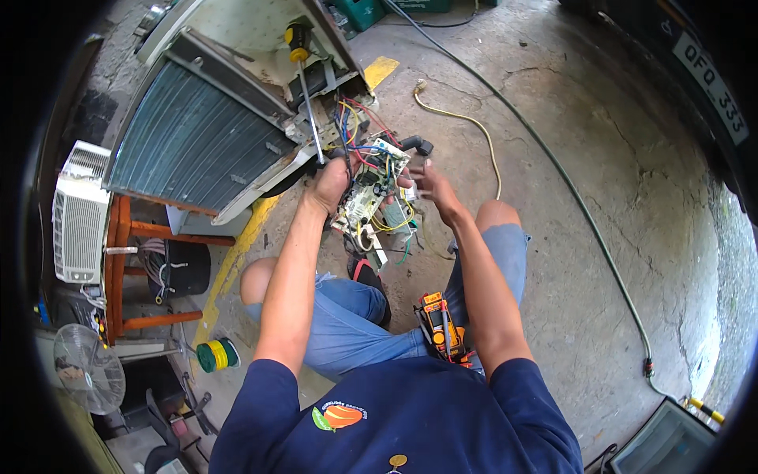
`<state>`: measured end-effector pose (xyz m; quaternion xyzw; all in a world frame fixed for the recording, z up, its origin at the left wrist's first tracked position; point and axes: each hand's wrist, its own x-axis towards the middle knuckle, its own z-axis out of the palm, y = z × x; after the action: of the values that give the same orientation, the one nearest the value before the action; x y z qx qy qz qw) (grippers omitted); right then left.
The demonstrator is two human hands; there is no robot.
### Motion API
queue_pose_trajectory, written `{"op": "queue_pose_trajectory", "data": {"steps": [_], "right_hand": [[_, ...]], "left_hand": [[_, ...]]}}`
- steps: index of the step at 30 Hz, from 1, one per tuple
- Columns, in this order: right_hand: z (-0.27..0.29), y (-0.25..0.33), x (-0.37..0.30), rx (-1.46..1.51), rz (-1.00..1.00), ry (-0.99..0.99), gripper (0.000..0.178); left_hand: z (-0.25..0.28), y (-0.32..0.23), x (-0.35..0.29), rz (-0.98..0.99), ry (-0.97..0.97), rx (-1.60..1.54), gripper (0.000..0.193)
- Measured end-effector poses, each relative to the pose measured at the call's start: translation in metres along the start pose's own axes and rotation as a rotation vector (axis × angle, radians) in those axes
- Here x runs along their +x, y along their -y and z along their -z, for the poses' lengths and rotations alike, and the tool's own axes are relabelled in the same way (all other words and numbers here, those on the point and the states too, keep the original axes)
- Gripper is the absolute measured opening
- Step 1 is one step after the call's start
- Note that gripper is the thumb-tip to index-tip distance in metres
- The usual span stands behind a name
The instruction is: The recorder is repairing an air conditioning unit by inspecting wiring, using a screwdriver, and applying spray cleaner to components.
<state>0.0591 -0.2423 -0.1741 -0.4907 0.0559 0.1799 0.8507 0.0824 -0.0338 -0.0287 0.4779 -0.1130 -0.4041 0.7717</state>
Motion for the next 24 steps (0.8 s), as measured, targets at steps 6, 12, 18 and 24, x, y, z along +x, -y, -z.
{"op": "queue_pose_trajectory", "data": {"steps": [6, 12, 18, 24], "right_hand": [[-0.033, -0.021, -0.009, 0.2, -0.105, 0.152, 0.044], [-0.025, -0.014, -0.013, 0.073, 0.014, -0.108, 0.048], [0.0, -0.02, -0.01, -0.318, 0.172, -0.457, 0.058], [0.002, -0.015, -0.02, -0.37, 0.165, -0.424, 0.06]], "left_hand": [[0.015, 0.01, -0.014, -0.026, -0.08, 0.025, 0.046], [0.013, 0.011, -0.023, -0.07, -0.131, -0.061, 0.043], [0.004, 0.017, -0.023, -0.042, -0.326, -0.052, 0.041], [0.004, 0.022, -0.013, -0.041, -0.451, 0.089, 0.04]]}}
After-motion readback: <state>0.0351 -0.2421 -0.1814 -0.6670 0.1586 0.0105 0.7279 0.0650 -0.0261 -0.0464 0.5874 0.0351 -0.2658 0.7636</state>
